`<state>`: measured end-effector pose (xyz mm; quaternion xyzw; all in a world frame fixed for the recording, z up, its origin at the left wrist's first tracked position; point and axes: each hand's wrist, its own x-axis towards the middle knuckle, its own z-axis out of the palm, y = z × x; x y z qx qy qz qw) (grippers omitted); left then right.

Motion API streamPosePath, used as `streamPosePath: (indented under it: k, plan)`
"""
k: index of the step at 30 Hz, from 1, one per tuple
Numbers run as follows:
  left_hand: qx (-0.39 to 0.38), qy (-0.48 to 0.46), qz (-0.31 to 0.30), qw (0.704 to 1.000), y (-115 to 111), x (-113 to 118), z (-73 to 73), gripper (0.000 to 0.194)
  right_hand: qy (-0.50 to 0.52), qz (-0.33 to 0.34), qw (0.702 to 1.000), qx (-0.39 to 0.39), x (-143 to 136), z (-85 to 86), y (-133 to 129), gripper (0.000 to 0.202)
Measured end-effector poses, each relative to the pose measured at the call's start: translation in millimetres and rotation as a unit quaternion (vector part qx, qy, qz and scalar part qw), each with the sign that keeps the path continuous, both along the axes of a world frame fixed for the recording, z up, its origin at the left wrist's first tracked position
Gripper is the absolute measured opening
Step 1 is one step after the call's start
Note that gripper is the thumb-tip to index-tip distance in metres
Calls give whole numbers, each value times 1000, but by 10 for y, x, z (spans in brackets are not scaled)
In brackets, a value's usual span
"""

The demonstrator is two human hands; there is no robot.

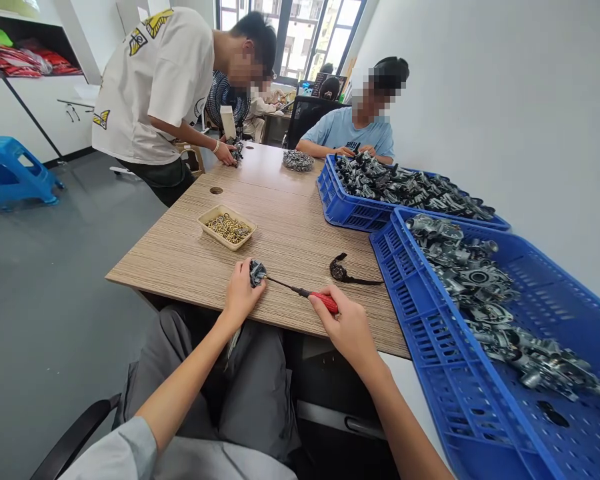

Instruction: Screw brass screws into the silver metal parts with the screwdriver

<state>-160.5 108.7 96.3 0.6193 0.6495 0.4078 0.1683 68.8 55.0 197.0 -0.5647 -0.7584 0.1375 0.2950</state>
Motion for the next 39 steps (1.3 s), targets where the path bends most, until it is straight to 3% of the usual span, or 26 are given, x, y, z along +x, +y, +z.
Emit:
streamPosePath:
  k: [5,14,17,20,23,26,33,39]
  plan:
    - [6,0,0,1000,4,0,-20,48,-3,56,998,29,71,-11,34,16]
    - [8,7,0,1000,5,-5,-18,48,-17,59,998,11,58,23,-30,26]
    - [7,7,0,1000,6,-8,-27,49,-23,59,998,0,61,53,-45,21]
    - [9,7,1,1000,9,-10,-36,50,-33,27,999,-24,59,63,-42,17]
    - [11,7,2,1000,11,-8,-34,51,-55,-34,997,-48,56,55,-29,25]
    - [9,2,2,1000,9,-3,-23,50,-53,-52,996,-54,55,55,-21,31]
    - [10,-1,3,1000,7,-1,-19,50,8,34,997,-72,7,149,-69,25]
    - [6,-2,1,1000,10,0,-18,49,-15,24,998,-52,17,141,-57,21]
